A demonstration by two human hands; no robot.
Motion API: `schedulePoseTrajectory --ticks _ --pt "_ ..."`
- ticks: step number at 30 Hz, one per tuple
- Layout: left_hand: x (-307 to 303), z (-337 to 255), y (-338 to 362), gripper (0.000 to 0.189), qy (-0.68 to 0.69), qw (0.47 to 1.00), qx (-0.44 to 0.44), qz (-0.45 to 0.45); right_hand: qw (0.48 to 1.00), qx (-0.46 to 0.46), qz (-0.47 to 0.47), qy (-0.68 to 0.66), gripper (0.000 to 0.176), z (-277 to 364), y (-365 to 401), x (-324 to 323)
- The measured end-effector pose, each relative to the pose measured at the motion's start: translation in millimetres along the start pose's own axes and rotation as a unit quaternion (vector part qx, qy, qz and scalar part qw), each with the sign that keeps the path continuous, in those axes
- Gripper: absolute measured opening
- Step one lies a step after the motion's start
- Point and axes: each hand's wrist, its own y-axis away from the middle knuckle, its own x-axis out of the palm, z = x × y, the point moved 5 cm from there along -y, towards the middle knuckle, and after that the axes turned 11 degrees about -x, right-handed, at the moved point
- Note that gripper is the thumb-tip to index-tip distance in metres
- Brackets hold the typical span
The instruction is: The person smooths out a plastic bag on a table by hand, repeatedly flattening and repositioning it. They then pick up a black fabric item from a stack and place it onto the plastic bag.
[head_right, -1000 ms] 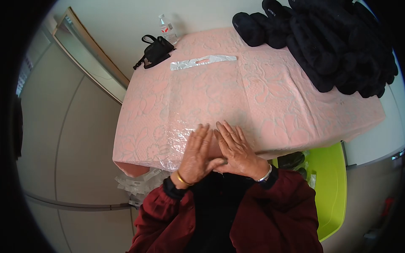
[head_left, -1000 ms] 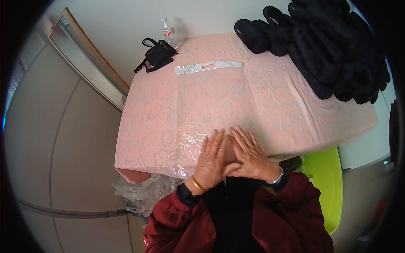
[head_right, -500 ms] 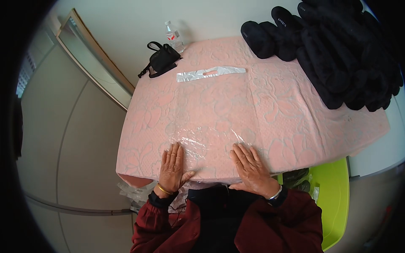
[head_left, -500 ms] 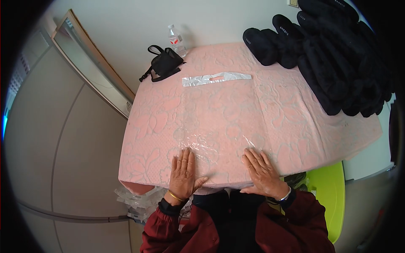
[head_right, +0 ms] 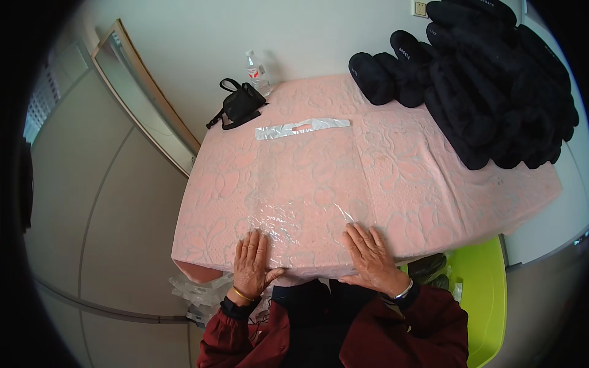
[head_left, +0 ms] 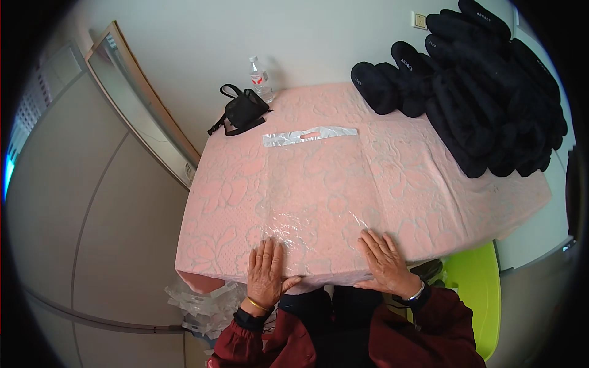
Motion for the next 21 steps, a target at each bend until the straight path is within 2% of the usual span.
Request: schedulePoseTrajectory --ticks 5,9,13,16,17,19,21 --pt "3.8 -1.2 13.5 0.097 -0.003 1.000 0.002 -0.011 1.000 0.017 0.003 -0.009 0.104 2.6 18.5 -4.7" --pt "8.9 -3.8 39.9 0.096 -0.002 1.000 0.009 -0.009 0.999 0.022 0.030 -0.004 0.099 22.9 43.5 -9.3" --pt "1.6 -2.2 58.1 0.092 0.020 1.000 0.019 -0.005 1.000 0.018 0.012 -0.022 0.090 36.7 61.6 -17.5" --pt "-9.7 -5.0 49.4 0.087 0.031 0.999 0.039 -0.002 0.978 0.063 -0.021 -0.198 0.083 8.1 72.5 -13.6" --pt "-12.7 -11.8 45.2 0.084 0.036 0.997 0.058 -0.024 0.978 0.065 -0.022 -0.199 0.083 4.0 66.1 -15.0" --pt "-17.8 -29.8 35.5 0.080 0.045 0.992 0.092 -0.067 0.987 0.034 -0.081 -0.134 0.081 1.6 37.4 -27.1" --pt "-15.4 -68.2 17.0 0.078 0.104 0.987 0.112 -0.050 0.988 0.016 -0.109 -0.106 0.079 7.9 14.4 -26.6"
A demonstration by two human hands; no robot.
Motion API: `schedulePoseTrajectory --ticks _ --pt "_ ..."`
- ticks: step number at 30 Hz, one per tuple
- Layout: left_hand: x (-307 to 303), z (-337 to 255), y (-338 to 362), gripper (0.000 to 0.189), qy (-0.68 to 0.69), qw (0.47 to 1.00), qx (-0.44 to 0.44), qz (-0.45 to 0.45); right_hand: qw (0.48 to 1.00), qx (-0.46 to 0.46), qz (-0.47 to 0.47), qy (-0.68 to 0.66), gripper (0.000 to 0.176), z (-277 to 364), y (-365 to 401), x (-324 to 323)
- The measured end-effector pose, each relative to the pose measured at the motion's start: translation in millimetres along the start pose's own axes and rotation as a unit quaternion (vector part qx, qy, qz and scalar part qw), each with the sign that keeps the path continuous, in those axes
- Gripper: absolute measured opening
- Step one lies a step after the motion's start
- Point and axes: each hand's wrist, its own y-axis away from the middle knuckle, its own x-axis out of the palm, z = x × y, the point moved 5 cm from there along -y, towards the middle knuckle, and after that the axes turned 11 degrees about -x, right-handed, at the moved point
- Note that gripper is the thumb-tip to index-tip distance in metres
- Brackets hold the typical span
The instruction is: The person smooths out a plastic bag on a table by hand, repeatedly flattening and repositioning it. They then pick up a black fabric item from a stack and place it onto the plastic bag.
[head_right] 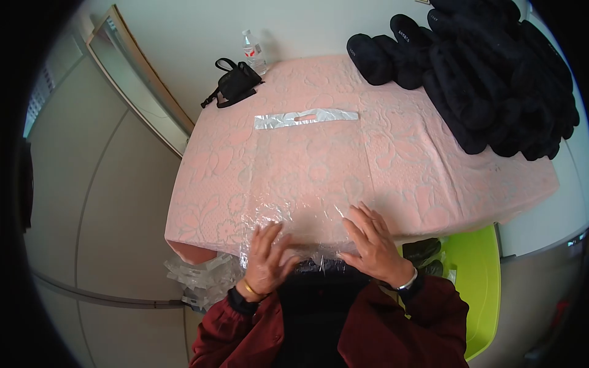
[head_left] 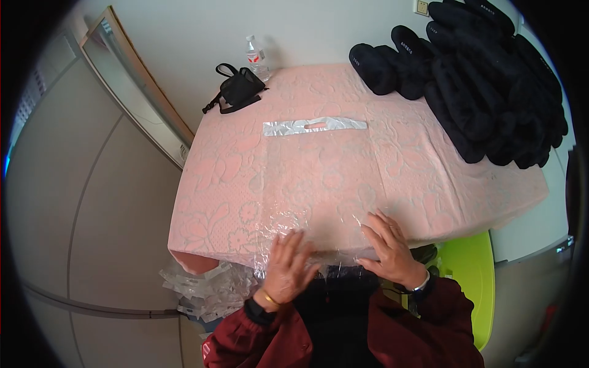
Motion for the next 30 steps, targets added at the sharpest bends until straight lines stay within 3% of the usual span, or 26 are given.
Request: schedulePoseTrajectory --ticks 6,11,17,30 --pt "56.7 -48.7 -43.1 0.084 0.081 0.994 0.013 0.074 0.997 -0.018 0.054 0.055 0.092 3.2 -26.7 35.3" --pt "39.0 2.3 -31.3 0.091 -0.023 0.995 -0.022 0.090 0.992 0.014 0.094 0.088 0.107 -13.4 -15.7 25.6" --pt "3.7 77.6 -17.6 0.103 -0.110 0.983 -0.122 0.077 0.989 0.034 0.117 0.087 0.108 -25.5 -15.6 18.8" --pt "5.2 75.0 -4.3 0.102 -0.125 0.984 -0.110 0.055 0.986 0.020 0.118 0.117 0.107 -15.7 -4.5 17.9"
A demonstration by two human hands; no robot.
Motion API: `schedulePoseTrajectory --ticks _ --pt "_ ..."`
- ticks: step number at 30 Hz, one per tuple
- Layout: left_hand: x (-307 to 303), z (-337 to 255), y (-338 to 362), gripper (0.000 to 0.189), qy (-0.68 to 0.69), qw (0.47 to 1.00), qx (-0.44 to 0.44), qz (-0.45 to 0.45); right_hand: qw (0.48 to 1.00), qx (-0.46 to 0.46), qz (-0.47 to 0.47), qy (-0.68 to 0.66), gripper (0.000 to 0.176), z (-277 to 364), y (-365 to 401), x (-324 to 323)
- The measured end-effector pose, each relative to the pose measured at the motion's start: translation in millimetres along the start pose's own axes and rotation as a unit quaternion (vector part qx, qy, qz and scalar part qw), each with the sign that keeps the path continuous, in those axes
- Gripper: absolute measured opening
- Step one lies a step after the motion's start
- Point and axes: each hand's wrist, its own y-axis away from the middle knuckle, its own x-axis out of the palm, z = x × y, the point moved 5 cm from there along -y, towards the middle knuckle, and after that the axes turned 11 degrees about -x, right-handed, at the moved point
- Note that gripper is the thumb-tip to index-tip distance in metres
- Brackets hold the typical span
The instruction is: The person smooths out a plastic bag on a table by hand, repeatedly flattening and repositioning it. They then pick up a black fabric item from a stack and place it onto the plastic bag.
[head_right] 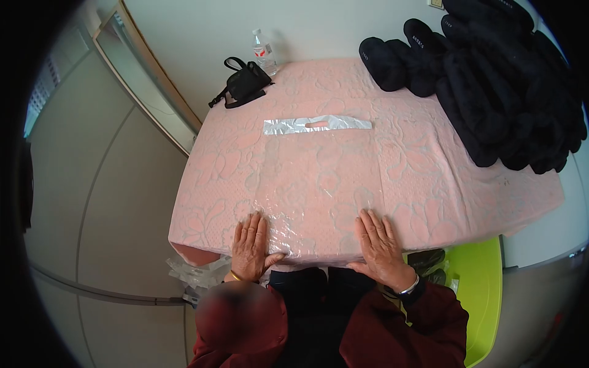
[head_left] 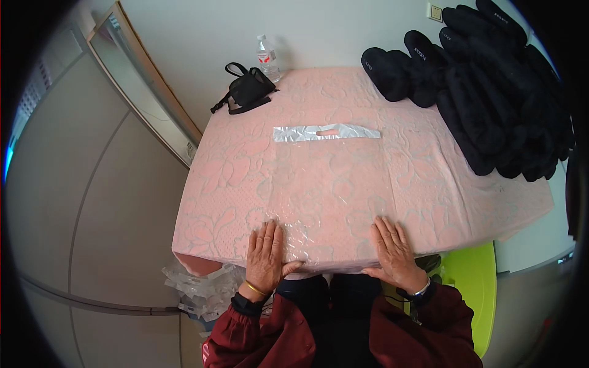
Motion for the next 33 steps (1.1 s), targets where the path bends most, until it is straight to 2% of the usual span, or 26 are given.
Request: schedulePoseTrajectory --ticks 6,13,17,20,24,26,28,31,33 --pt "1.3 -7.2 33.5 0.095 0.007 1.000 0.006 -0.022 1.000 -0.002 0.001 0.004 0.101 18.4 26.3 -3.0" --pt "-2.8 -4.2 35.8 0.097 0.034 0.999 0.021 -0.023 0.984 0.024 -0.061 -0.164 0.084 -10.3 32.6 3.9" --pt "-4.1 -7.9 36.5 0.098 0.026 0.999 0.021 -0.001 0.988 0.014 -0.116 -0.100 0.081 -5.1 7.1 -7.2" --pt "-12.4 -17.0 28.8 0.100 -0.021 1.000 0.013 0.009 0.991 0.005 -0.094 -0.092 0.081 2.6 -6.5 -4.3" --pt "-13.7 -69.1 0.7 0.100 0.051 0.997 0.047 0.020 0.995 -0.024 -0.067 -0.075 0.084 10.9 -17.8 4.4" --pt "-5.4 -107.1 -12.4 0.101 0.106 0.986 0.122 0.034 0.995 -0.039 -0.058 -0.066 0.085 12.5 -22.2 7.6" --pt "10.7 -120.9 -19.3 0.101 0.122 0.983 0.130 0.035 0.997 -0.041 -0.041 -0.055 0.088 12.3 -22.3 11.8" --pt "25.9 -124.9 -27.0 0.100 0.159 0.974 0.155 0.041 0.998 -0.033 -0.025 -0.040 0.091 6.4 -17.5 10.4" --pt "19.8 -99.8 -28.7 0.099 0.114 0.984 0.131 0.037 0.999 -0.020 -0.015 -0.030 0.093 -0.5 -12.2 6.2"
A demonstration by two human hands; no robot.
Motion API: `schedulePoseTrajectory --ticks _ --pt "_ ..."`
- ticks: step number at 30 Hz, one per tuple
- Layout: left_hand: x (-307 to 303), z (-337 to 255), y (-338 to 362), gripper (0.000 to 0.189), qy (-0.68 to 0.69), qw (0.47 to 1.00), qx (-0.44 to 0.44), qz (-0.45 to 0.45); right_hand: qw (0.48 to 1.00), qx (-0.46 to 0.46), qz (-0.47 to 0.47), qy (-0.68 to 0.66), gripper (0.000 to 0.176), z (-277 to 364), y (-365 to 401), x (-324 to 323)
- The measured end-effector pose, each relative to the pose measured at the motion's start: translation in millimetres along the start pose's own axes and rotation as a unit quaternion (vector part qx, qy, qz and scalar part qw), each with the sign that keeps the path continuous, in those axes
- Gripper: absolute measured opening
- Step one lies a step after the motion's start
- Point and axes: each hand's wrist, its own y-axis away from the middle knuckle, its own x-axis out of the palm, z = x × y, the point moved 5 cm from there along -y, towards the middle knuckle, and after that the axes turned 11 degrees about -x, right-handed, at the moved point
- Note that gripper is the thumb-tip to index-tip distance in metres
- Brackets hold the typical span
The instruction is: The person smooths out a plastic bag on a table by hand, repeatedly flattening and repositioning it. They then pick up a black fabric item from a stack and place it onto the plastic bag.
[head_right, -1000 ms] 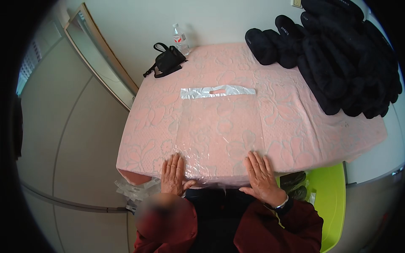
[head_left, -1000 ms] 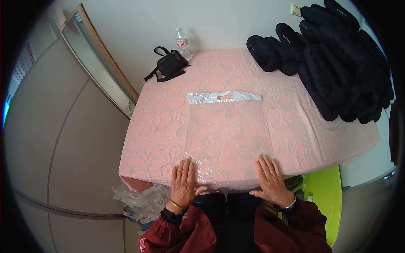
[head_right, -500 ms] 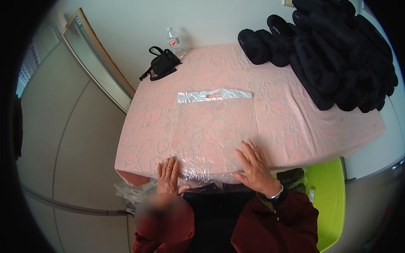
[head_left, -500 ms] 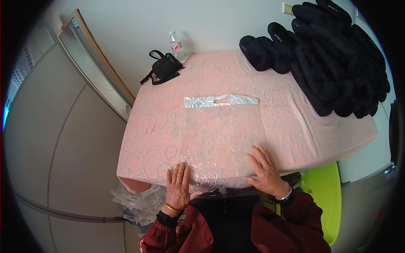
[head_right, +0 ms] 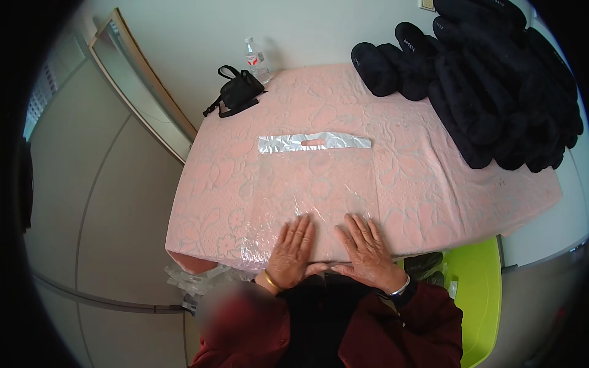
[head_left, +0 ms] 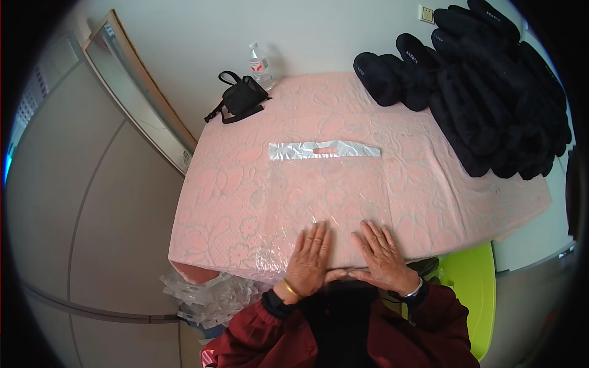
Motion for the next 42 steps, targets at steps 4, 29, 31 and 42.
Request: schedulePoseTrajectory --ticks 4,29,31,42 --pt "-20.9 53.3 13.8 0.099 -0.071 0.995 -0.066 0.011 1.000 0.018 0.012 -0.012 0.096 -15.3 5.6 -5.5" --pt "-8.4 -16.1 9.2 0.095 0.035 0.999 -0.028 -0.018 0.997 -0.017 -0.060 -0.034 0.093 13.9 -10.4 -10.7" --pt "0.2 -19.6 2.7 0.094 0.056 0.998 0.004 -0.007 0.999 -0.005 -0.035 -0.032 0.099 10.0 -16.3 5.2" --pt "-30.8 91.9 20.5 0.096 -0.107 0.985 -0.137 -0.017 0.999 0.037 0.020 -0.015 0.112 -24.1 0.9 -0.5"
